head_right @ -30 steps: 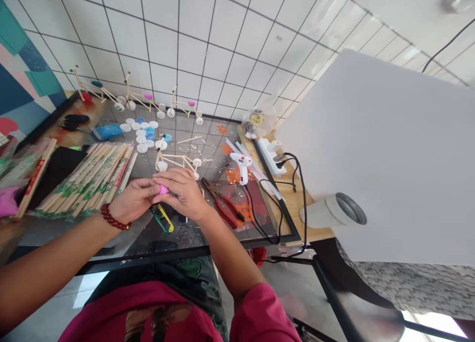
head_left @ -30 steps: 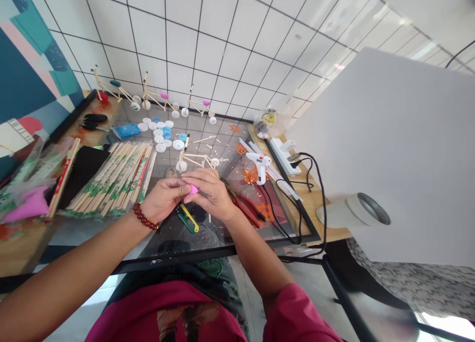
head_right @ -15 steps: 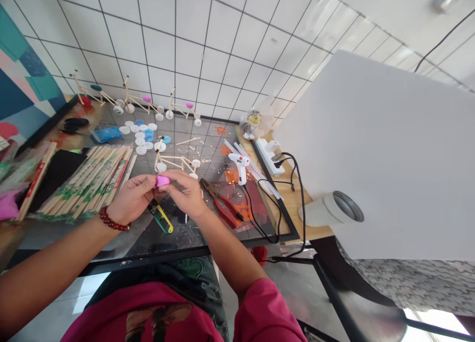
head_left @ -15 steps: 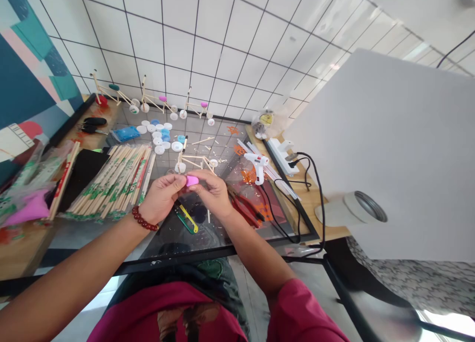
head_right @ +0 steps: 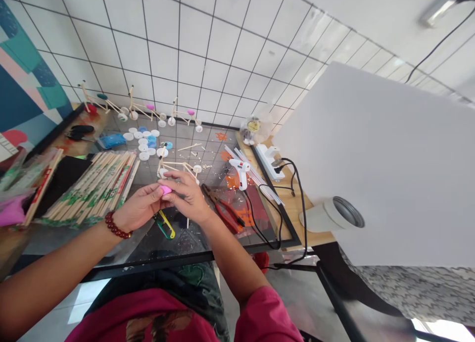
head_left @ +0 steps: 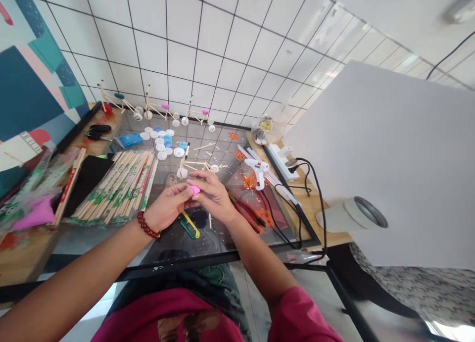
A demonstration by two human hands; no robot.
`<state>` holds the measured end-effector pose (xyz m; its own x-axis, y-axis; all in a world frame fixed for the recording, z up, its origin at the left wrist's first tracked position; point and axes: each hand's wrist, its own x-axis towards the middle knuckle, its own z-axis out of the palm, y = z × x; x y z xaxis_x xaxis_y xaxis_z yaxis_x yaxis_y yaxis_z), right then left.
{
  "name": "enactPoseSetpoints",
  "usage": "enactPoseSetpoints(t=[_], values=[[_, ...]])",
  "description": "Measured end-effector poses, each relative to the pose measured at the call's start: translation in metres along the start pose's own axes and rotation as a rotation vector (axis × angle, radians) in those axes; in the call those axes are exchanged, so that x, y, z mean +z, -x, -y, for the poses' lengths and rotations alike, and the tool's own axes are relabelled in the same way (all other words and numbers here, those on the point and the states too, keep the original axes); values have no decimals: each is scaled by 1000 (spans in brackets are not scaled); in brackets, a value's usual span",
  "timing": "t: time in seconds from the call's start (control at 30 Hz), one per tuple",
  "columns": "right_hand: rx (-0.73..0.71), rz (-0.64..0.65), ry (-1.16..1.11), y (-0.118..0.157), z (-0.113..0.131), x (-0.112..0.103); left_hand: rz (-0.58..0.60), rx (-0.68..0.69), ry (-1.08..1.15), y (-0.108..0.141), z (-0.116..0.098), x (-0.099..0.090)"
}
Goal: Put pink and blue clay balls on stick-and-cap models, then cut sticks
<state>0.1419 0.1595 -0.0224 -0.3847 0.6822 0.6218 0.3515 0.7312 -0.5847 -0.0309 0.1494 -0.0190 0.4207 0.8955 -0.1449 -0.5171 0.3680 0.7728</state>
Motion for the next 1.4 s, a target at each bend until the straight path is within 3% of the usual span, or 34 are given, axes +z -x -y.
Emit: enactPoseSetpoints(t=[0.27,0.47,0.57,0.7,1.0,1.23,1.4], values=[[-92,-20,430,3,0,-3,-135,132,-224,-5,0,-6],[-82,-68,342,1,3,2,-169,243,-474,-5,0,-9],[-51,-144,262,-1,3,2,-94,168,-328,-4,2,-6],[-6,-125,232,-2,3,0,-27,42,-166,-5,2,-6],[-1,-196,231,4,-1,10,-101,65,-159,-7,-4,-7],[-83,-97,113,3,-3,6,-196,144,-227,-6,3,-3],[-45,-164,219,3,-1,13,-181,145,-339,-5,1,-3]])
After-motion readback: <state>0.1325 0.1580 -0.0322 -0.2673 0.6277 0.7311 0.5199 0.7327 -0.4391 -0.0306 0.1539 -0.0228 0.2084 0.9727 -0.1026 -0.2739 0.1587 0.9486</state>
